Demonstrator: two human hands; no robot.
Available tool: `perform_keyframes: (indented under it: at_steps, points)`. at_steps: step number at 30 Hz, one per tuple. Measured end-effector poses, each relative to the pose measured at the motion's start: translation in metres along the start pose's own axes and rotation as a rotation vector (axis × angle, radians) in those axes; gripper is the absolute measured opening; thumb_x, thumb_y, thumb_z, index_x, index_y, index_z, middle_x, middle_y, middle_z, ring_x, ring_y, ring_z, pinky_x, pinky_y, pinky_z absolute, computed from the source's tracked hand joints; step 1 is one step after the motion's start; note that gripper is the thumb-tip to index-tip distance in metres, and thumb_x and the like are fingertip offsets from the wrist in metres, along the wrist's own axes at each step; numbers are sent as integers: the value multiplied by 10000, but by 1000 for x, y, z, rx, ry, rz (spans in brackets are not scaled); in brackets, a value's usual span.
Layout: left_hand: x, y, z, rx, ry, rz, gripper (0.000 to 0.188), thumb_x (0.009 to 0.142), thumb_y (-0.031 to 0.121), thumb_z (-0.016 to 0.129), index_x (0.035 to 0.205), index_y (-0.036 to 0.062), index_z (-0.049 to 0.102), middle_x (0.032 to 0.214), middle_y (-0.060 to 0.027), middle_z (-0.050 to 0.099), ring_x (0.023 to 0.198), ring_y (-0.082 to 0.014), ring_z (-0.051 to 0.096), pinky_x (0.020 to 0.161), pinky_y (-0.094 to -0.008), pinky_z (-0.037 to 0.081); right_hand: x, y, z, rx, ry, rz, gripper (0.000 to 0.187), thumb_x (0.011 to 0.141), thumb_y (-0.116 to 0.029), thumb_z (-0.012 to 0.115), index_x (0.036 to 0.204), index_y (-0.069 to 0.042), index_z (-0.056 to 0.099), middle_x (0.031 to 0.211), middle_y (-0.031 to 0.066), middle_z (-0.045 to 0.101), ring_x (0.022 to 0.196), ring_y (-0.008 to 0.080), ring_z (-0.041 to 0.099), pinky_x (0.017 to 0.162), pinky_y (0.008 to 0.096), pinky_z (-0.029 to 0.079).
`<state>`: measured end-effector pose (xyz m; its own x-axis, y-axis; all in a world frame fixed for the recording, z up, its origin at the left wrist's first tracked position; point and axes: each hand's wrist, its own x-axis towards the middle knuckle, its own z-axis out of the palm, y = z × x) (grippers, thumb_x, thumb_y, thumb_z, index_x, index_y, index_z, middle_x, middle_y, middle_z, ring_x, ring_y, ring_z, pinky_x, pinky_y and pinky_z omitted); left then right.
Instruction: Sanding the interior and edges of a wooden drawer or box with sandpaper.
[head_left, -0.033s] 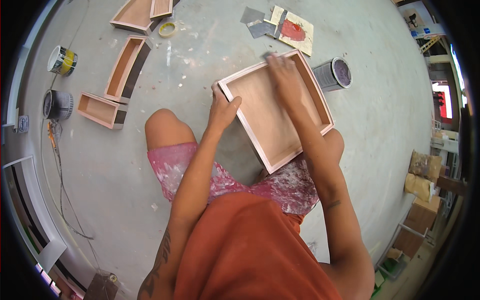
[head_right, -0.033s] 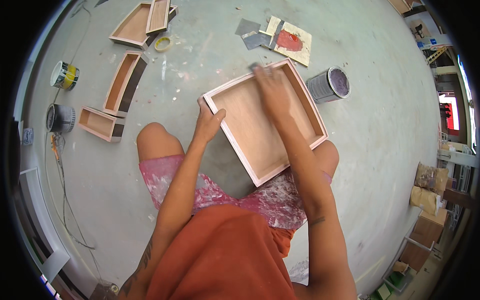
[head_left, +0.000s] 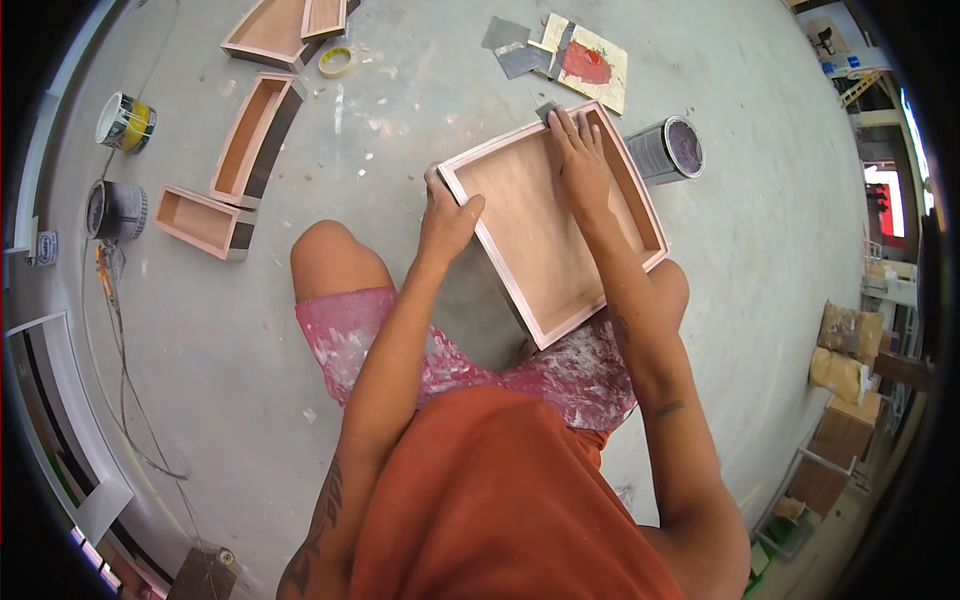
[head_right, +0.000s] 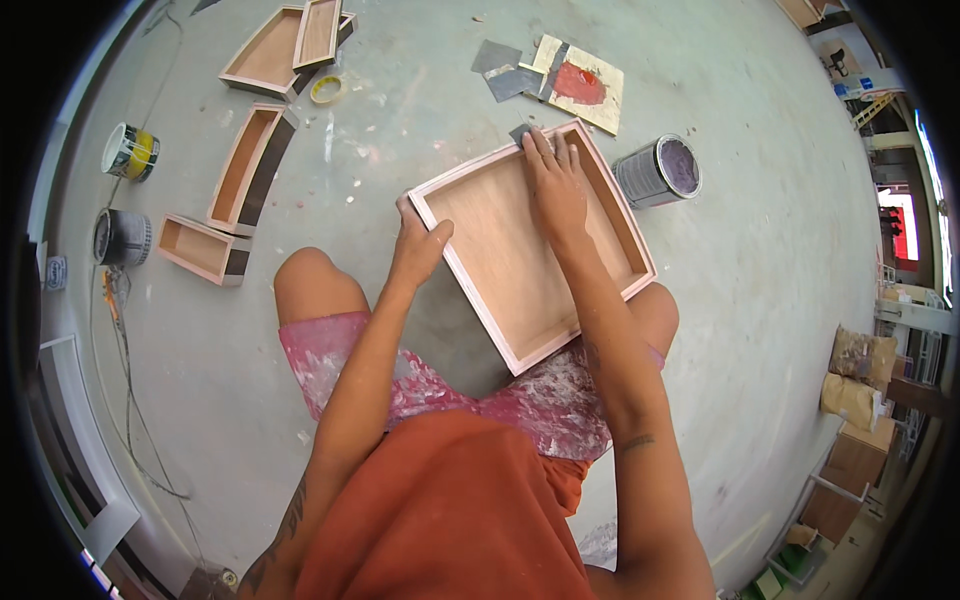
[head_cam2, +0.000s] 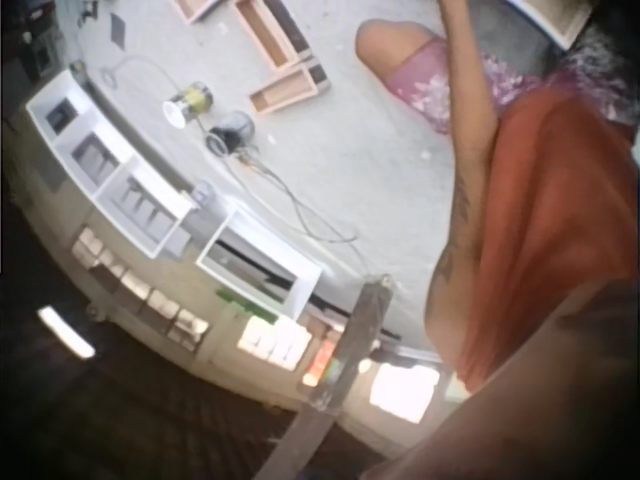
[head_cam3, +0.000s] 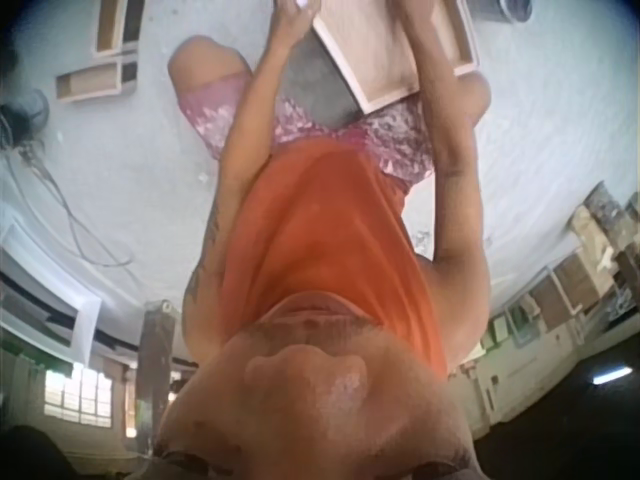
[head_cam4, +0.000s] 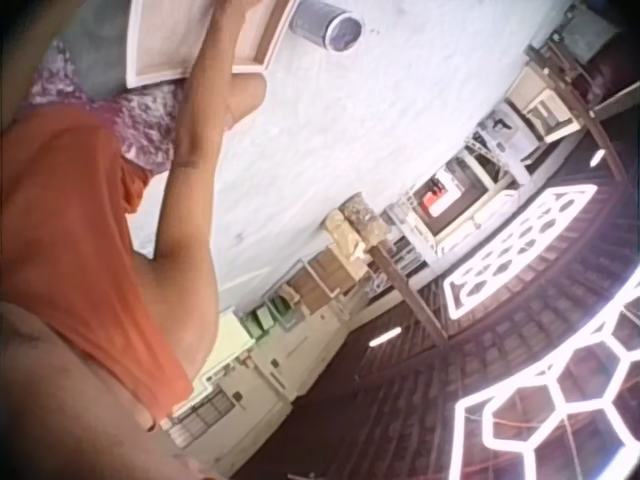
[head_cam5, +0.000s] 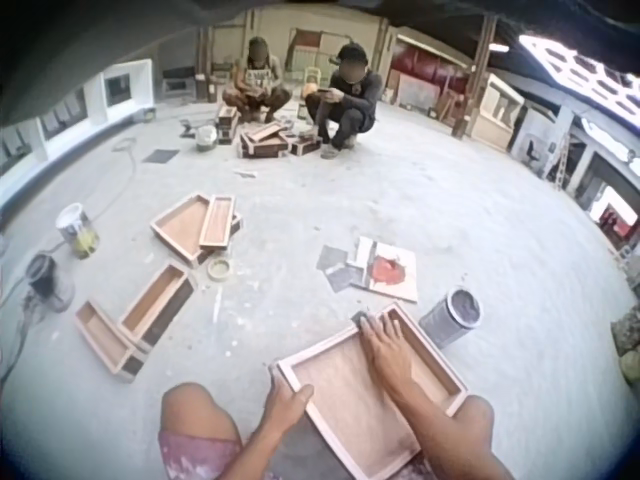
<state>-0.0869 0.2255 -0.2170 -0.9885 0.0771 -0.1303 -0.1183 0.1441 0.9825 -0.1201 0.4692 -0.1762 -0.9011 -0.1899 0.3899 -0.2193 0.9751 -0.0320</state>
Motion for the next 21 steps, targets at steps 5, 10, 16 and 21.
perform_keyframes:
  at_steps: [5, 10, 16, 21]
  points:
    - [-7, 5, 3, 31, 17, -90, 867, 828, 226, 673, 1507, -61, 217, 1450, -368, 462, 1338, -494, 507, 1128, -505, 414, -13, -83, 7, 223, -103, -211, 741, 855, 86, 539, 1568, -101, 458, 1616, 92, 477, 1498, 357, 424, 1255, 465, 335]
    - [-4, 5, 3, 70, 32, -66, 847, 829, 218, 668, 1503, -46, 227, 1453, -360, 464, 1323, -507, 515, 1117, -510, 422, 6, -16, -1, -39, 44, 32, 611, 926, -19, 534, 1533, -79, 500, 1540, 114, 564, 1350, 445, 527, 1141, 477, 451]
    - [-7, 6, -3, 100, 47, -79, 784, 829, 162, 636, 1469, -55, 239, 1391, -357, 508, 1276, -485, 553, 1103, -492, 429, -7, -71, -1, 29, -67, -93, 673, 865, 10, 565, 1530, -73, 501, 1600, 89, 492, 1189, 408, 587, 1007, 458, 519]
    - [-5, 9, 8, 35, 15, -81, 810, 826, 179, 647, 1487, -40, 233, 1441, -361, 467, 1323, -523, 506, 1115, -530, 413, -3, -41, -5, 36, -43, 240, 704, 839, 31, 613, 1525, -97, 523, 1608, 52, 471, 1097, 396, 578, 971, 461, 535]
